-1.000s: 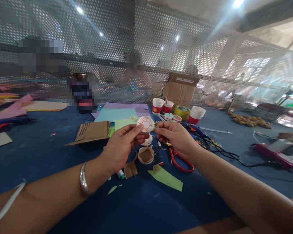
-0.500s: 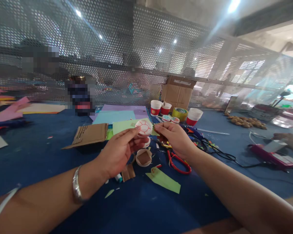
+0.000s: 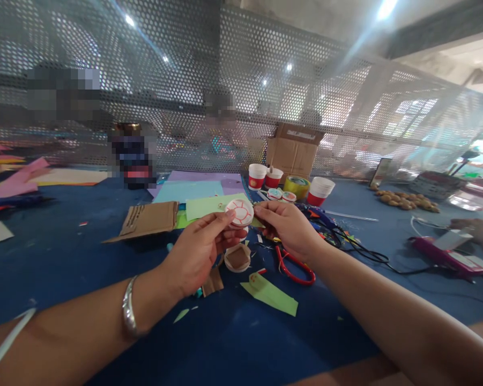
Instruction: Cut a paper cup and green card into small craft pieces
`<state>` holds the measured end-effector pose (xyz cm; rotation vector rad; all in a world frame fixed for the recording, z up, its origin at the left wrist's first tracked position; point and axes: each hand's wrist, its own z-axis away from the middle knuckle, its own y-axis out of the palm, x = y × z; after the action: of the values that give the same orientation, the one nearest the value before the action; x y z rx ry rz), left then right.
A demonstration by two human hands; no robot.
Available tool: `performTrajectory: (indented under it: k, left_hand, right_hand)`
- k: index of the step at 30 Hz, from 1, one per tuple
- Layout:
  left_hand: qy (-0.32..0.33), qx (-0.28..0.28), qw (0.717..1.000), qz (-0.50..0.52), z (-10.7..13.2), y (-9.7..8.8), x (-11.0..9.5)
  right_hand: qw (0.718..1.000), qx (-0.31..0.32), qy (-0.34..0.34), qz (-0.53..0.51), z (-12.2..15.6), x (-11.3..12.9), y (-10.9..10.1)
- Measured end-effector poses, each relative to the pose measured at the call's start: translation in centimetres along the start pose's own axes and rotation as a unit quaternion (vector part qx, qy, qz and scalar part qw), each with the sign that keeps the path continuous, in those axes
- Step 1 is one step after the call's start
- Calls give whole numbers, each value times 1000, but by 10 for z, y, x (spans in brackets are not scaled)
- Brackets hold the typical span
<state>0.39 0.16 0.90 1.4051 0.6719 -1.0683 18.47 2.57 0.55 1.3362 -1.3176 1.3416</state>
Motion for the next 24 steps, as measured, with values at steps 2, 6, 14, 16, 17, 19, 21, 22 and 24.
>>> performTrajectory:
  k: [2,6,14,16,17,19,21,22,24]
  left_hand:
    - [4,-2,1000,1,0,0,0]
    - [11,-8,1000,0,0,-1,1]
    - [11,-4,1000,-19,-1,-3,1]
    - [11,-3,1000,-22,-1,-3,2]
    - [10,-4,1000,-23,-1,-2,2]
    - [10,-7,1000,-22,-1,-2,2]
    - [11,-8,1000,-22,-2,-1,2]
    - [11,-9,1000,-23,-2,-1,2]
    - [14,-7,1000,-25,-2,-1,2]
  right_hand:
    - [1000,3,1,3,0,0,0]
    - [1000,5,2,4,0,0,0]
    - [1000,16,-1,18,1,2,0]
    - [1000,18,0,21,1,3,-1]
    - [1000,18,1,22,1,3,-1]
    - [1000,19,2,23,2,4,-1]
    - [1000,20,3,23,2,4,-1]
    - [1000,20,3,23,2,5,-1]
    - [999,21,3,23,2,5,-1]
